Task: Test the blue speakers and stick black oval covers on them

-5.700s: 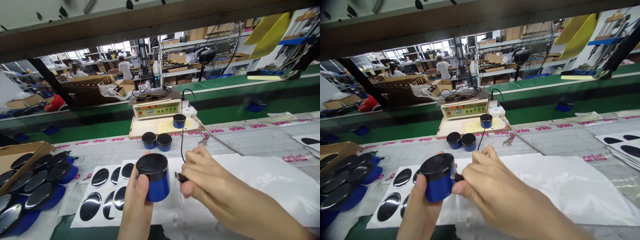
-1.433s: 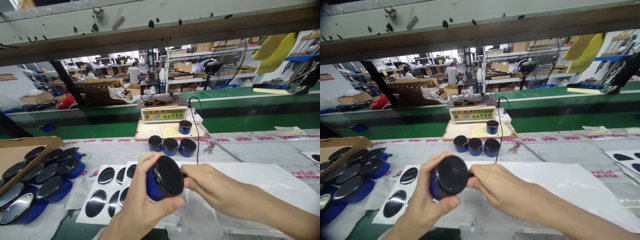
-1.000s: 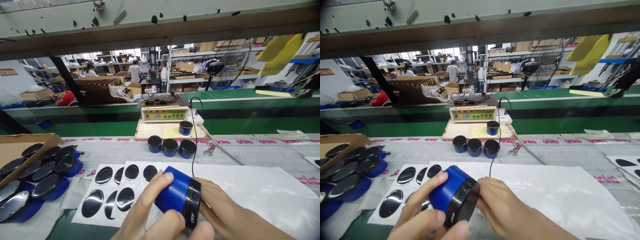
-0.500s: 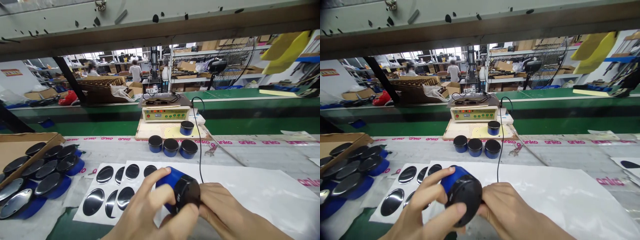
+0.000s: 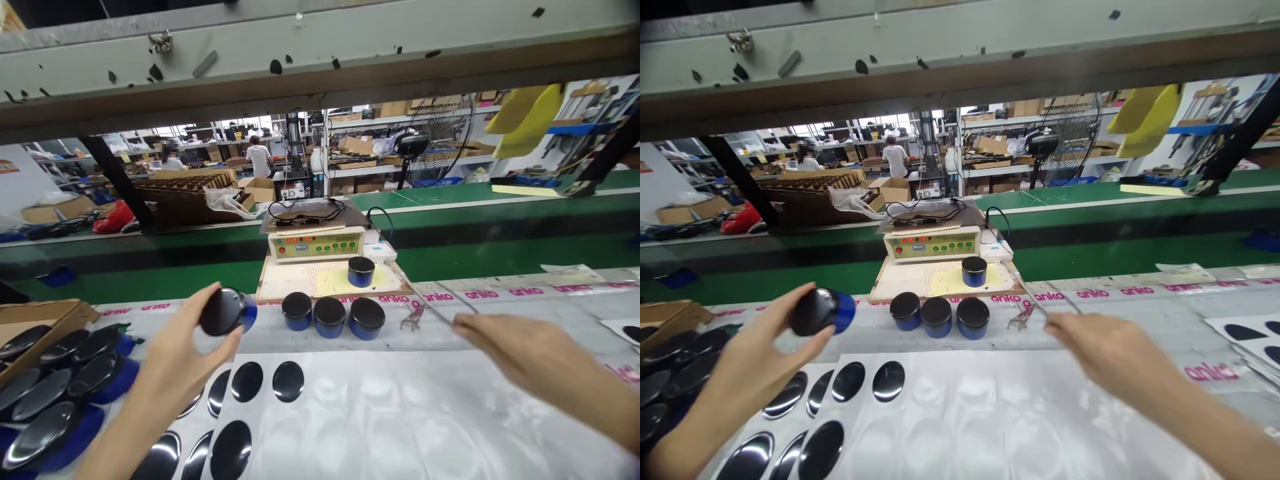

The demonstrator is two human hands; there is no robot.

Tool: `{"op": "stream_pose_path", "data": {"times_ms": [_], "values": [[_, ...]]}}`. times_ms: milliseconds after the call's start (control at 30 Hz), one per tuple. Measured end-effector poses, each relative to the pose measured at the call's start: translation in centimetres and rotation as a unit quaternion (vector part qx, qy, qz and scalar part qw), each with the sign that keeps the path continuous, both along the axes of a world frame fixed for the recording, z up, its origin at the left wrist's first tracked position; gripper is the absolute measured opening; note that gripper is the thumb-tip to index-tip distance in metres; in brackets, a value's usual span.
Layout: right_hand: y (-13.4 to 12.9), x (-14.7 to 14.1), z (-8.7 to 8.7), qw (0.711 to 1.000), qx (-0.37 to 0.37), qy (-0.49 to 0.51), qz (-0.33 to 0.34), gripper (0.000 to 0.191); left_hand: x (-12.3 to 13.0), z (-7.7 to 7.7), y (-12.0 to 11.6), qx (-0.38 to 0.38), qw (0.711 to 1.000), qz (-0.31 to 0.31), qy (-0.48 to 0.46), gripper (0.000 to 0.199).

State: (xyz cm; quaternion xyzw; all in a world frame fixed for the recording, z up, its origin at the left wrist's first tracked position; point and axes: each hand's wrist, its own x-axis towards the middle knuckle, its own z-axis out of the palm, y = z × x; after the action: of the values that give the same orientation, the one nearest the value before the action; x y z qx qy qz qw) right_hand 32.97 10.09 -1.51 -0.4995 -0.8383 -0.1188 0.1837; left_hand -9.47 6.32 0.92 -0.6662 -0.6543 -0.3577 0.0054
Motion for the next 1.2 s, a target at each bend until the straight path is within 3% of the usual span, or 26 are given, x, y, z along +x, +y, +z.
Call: {"op": "stream_pose_path", "data": {"times_ms": [67,133,200,267,333,433,467,533,600,667,733,800,933,1033,1100,1200], "values": [[2.7,4.0,-1.2,0.995,0.002,-0.048,-0.086,0.017,-0.7,-1.4,2.5,-0.11,0.991,-0.041,-0.07,0.058],[4.3,6.4,-1.9,0.983,0.029,-0.072,-0.164,0.025,-0.4,-2.9,4.3,-0.162,0.977,-0.087,-0.106,0.054],[4.5,6.8,-1.8,0.967,0.073,-0.086,-0.231,0.032,0.2,-3.7,4.8,-0.167,0.975,-0.103,-0.103,0.057],[3.9,5.4,-0.9,0.957,0.116,-0.098,-0.248,0.037,0.4,-3.5,4.3,-0.16,0.978,-0.102,-0.09,0.067],[3.0,2.5,0.6,0.972,0.136,-0.065,-0.178,0.032,0.2,-2.7,3.1,-0.146,0.983,-0.089,-0.073,0.063],[2.3,-4.0,2.7,0.993,0.11,0.04,0.021,0.027,0.2,-1.4,1.7,-0.104,0.989,-0.106,0.006,0.037],[2.4,-6.5,3.0,0.991,0.106,0.036,0.073,0.031,0.5,-1.2,1.7,-0.095,0.987,-0.127,0.036,0.033],[2.9,-11.1,2.8,0.989,0.017,-0.03,0.142,0.039,1.4,-1.4,2.6,-0.091,0.978,-0.173,0.079,0.033],[3.8,-14.8,1.7,0.984,-0.027,-0.063,0.165,0.058,2.5,-2.0,4.5,-0.1,0.972,-0.196,0.087,0.044],[4.7,-17.0,0.3,0.982,-0.055,-0.077,0.165,0.065,3.5,-2.7,6.8,-0.109,0.968,-0.207,0.088,0.063],[5.5,-17.8,-0.7,0.981,-0.081,-0.079,0.155,0.055,4.1,-3.0,8.5,-0.114,0.966,-0.22,0.079,0.071],[5.8,-17.6,-1.0,0.982,-0.103,-0.071,0.144,0.043,4.4,-2.5,9.0,-0.106,0.967,-0.226,0.057,0.067],[4.7,-16.7,0.0,0.98,-0.132,-0.03,0.143,0.049,4.2,0.0,5.7,-0.069,0.974,-0.214,-0.024,0.066],[1.7,-16.8,1.5,0.969,-0.168,0.036,0.178,0.081,4.3,1.5,0.9,-0.086,0.966,-0.188,-0.152,0.074],[-0.9,-17.0,2.3,0.937,-0.248,0.142,0.202,0.102,4.4,1.7,-2.2,-0.098,0.959,-0.149,-0.222,0.076],[-4.6,-17.0,2.6,0.863,-0.402,0.25,0.175,0.096,4.4,0.9,-6.1,-0.088,0.971,-0.118,-0.191,0.069]]}}
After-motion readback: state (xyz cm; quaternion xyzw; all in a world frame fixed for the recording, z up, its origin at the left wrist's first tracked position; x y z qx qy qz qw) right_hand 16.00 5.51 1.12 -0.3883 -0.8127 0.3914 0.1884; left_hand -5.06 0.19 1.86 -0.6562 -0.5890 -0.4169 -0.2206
